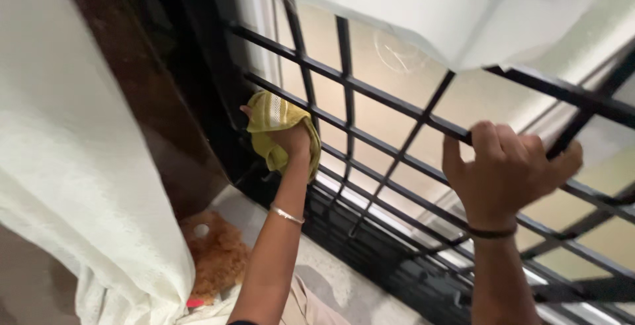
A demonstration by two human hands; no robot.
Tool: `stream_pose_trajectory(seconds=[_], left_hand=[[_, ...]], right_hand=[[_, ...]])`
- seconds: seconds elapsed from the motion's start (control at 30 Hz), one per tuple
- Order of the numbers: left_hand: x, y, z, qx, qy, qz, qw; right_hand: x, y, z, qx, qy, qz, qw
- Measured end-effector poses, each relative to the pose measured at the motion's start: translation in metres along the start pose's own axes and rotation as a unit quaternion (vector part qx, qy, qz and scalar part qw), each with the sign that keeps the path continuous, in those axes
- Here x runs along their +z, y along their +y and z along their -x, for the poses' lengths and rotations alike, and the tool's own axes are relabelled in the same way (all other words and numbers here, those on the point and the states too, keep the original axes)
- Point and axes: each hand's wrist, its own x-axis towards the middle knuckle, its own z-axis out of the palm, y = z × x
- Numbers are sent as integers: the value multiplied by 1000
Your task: The person sits on the floor and wipes the black metal bars of a window grille using a yellow cloth. They systematically clean the horizontal and vertical bars, moving from the lower sections to the upper sections of the grille.
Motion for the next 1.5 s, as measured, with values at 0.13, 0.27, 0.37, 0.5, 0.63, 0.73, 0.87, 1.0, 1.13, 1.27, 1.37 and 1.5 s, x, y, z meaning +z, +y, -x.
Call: stream_pose_trajectory(seconds=[0.13, 0.27, 0.37, 0.5, 0.63, 0.73, 0.87, 1.0, 1.13, 1.27, 1.37, 1.5], left_hand=[[5, -53, 49, -39, -10, 15, 999], [-8, -87, 128, 137, -71, -63, 986], [-26, -64, 192, 260, -93, -60, 959], [-26, -11, 209, 386, -72, -54, 918], [6, -3, 152, 383, -113, -59, 915], [-5, -29, 164, 361, -163, -69, 916], [-52, -23, 200, 386, -206, -79, 896], [-41, 52, 227, 498, -183, -41, 846], [-13, 101, 239, 501, -161, -26, 850], [-27, 43, 249, 346, -225, -19, 911], [-49, -21, 250, 358, -157, -154, 907], [-74, -69, 223, 441, -111, -236, 859]], right_hand=[[1, -3, 2, 8, -19, 9, 1000], [0, -2, -1, -8, 13, 34, 999], [0, 0, -2, -18, 22, 44, 999], [4, 2, 4, -7, -1, 19, 1000], [13, 2, 9, 5, 13, 4, 1000], [16, 0, 8, 22, 14, -22, 999], [11, 0, 7, 25, 7, -33, 999], [7, -3, 5, 26, 23, -46, 998], [-1, -3, 2, 20, 32, -54, 998], [-6, -1, 1, 32, 3, -69, 997], [-4, -3, -3, 37, -9, -71, 997], [-6, -1, -1, 21, -13, -53, 998]])
